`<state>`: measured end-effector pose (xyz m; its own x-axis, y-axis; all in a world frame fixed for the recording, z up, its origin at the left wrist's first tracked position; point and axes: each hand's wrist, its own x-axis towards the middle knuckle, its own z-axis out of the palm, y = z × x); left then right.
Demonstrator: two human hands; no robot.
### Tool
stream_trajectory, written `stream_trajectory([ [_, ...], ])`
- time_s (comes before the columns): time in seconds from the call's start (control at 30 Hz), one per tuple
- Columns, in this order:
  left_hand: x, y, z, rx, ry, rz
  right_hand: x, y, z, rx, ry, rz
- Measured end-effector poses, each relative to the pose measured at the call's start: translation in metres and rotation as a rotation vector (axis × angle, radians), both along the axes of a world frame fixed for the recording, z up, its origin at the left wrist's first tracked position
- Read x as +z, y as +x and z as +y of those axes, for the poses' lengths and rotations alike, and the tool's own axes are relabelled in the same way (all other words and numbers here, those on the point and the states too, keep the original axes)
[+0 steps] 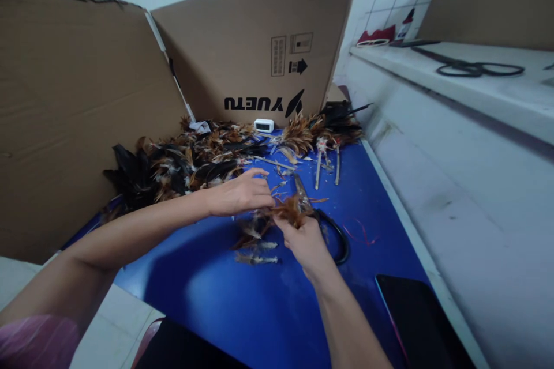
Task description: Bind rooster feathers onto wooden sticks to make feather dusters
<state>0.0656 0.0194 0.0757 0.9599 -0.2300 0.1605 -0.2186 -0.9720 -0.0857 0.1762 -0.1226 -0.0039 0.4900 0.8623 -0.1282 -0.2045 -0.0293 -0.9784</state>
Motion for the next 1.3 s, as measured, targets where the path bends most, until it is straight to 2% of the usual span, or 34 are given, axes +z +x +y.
stream_trajectory([
  [0.1, -0.001, 0.004, 0.003, -0.015, -0.082, 0.026, 0.001, 0.001, -0.002, 0.109, -0.007, -0.063],
  [0.2, -0.005, 0.002, 0.016, 0.042, -0.181, -0.018, 0.005, 0.003, -0.003, 0.056, -0.02, -0.029],
  [0.37, -0.017, -0.027, 0.038, 0.375, -0.319, -0.177, 0.01, 0.008, -0.002, -0.111, 0.025, 0.086],
  [0.53, -0.042, -0.069, 0.039, 0.584, -0.247, 0.07, 0.005, 0.009, 0.0, -0.154, 0.03, 0.105],
  [0.63, -0.057, -0.082, 0.038, 0.675, -0.166, 0.148, 0.003, 0.009, 0.001, -0.153, 0.044, 0.086],
  [0.77, -0.066, -0.086, 0.036, 0.668, -0.156, 0.154, 0.003, 0.009, 0.001, -0.163, 0.036, 0.083],
  [0.97, -0.056, -0.077, 0.023, 0.56, -0.343, 0.104, 0.003, 0.008, 0.001, -0.173, 0.036, 0.077],
  [1.03, -0.054, -0.074, 0.022, 0.555, -0.357, 0.081, 0.002, 0.008, 0.002, -0.176, 0.039, 0.077],
  [1.13, -0.058, -0.069, 0.029, 0.614, -0.253, 0.011, 0.001, 0.009, 0.002, -0.182, 0.046, 0.077],
  [1.23, -0.068, -0.063, 0.037, 0.683, -0.11, 0.048, 0.0, 0.009, 0.003, -0.183, 0.046, 0.072],
  [1.3, -0.073, -0.058, 0.038, 0.703, -0.11, 0.091, 0.001, 0.009, 0.002, -0.182, 0.042, 0.069],
])
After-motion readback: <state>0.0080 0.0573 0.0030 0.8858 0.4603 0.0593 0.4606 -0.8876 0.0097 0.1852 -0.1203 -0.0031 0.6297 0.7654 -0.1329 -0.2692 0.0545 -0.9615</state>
